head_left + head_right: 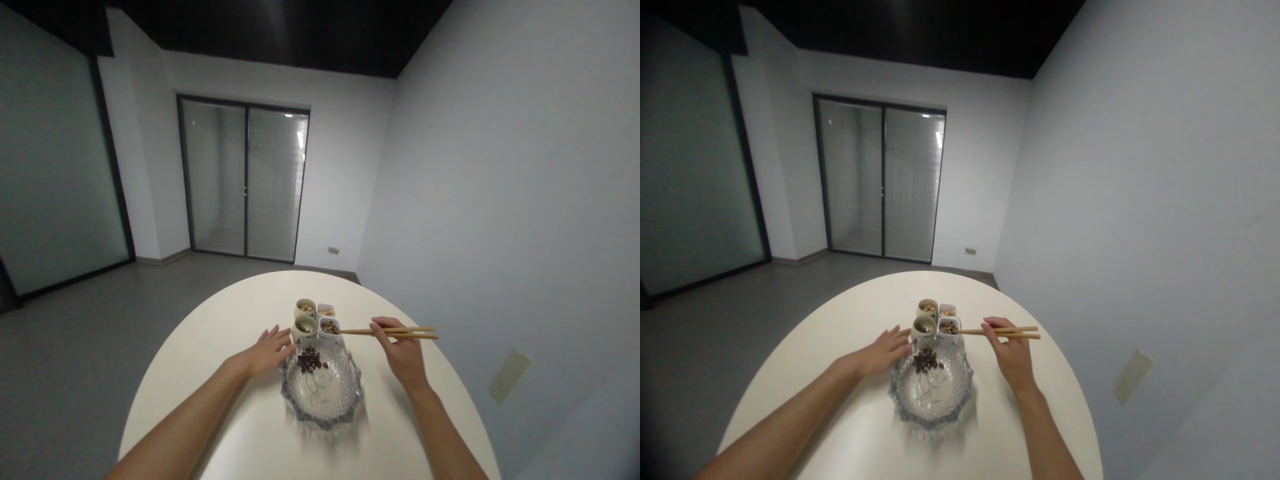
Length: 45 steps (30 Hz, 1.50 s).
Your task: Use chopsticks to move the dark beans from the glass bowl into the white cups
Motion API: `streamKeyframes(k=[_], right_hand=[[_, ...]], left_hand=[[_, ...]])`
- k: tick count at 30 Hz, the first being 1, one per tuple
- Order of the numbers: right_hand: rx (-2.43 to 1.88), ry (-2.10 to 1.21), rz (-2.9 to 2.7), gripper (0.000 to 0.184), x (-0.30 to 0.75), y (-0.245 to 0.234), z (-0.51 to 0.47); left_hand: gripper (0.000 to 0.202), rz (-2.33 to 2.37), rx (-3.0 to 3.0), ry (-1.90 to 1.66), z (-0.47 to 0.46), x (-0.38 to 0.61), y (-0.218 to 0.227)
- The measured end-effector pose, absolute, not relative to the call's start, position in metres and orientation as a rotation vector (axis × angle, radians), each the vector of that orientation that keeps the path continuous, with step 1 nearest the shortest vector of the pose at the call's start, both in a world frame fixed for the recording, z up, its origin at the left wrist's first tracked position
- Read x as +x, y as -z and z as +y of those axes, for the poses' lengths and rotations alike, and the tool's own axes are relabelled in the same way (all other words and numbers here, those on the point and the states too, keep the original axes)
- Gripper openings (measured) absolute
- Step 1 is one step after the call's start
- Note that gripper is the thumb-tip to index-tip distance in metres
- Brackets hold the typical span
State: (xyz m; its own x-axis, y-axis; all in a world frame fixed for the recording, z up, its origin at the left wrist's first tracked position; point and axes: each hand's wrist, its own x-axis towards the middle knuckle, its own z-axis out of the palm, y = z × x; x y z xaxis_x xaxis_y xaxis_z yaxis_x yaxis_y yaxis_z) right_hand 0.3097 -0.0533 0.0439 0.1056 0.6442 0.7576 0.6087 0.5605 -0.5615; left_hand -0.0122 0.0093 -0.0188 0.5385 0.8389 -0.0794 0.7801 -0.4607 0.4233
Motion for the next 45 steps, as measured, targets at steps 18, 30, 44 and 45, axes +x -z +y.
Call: streamKeyframes(k=[18,30,44,45], right_hand=[[-1.057,-0.374,-1.736,0.027,0.307,-0.041,-0.056],[-1.054,-0.383,-1.869,0.024,0.302,-0.040,-0.056],[-1.079,-0.450,-1.855,0.028,0.295,-0.042,-0.060],[-1.072,-0.444,-1.832,0.028,0.295,-0.043,-0.060]], left_hand=[[0.059,1.312,2.380,-0.218,0.011,-0.010,0.020],[0.060,1.318,2.386,-0.183,0.011,-0.007,0.017],[0.061,1.299,2.388,-0.215,0.012,-0.008,0.018],[0.061,1.301,2.382,-0.219,0.012,-0.008,0.018]])
